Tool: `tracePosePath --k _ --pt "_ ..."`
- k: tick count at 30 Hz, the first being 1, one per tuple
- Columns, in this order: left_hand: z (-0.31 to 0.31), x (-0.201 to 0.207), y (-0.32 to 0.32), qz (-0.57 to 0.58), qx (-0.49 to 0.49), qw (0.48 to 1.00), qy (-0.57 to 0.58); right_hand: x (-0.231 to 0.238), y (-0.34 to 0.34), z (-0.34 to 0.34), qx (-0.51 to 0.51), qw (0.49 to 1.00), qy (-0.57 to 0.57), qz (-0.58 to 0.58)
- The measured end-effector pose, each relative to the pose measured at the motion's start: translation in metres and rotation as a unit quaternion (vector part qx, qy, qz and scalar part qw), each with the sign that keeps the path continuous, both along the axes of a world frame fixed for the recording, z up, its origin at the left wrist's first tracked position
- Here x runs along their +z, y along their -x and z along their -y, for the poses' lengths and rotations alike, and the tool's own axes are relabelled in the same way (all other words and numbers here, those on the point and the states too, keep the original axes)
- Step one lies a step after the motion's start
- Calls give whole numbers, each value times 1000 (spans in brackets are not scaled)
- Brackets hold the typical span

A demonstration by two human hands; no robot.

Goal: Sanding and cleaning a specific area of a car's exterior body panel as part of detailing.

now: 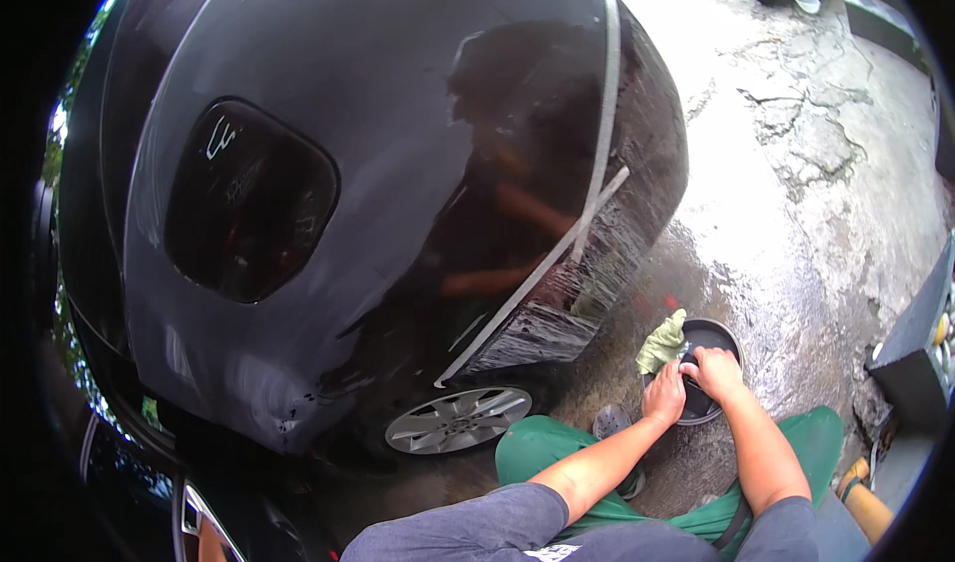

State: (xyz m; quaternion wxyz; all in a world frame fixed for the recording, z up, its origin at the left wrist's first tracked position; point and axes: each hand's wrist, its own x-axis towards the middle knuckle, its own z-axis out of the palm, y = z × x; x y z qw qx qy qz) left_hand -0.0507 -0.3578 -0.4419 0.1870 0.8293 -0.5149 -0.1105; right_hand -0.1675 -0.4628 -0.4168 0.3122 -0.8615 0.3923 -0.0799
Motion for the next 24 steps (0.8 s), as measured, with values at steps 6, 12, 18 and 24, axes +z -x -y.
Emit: tracePosePath --k 6,12,18,24 --pt "-1 -4 -9 33 -19 999 32 6 -7 2 13 1000 -16 -16" --pt "1 8 2 4 2 1000 -16 8 1 2 4 999 -35 -12" --pt "0 10 -4 -5 8 1000 21 3 -3 8 -16 995 -81 54" --pt "2 11 -2 -19 17 999 29 -4 5 22 -6 986 -148 80"
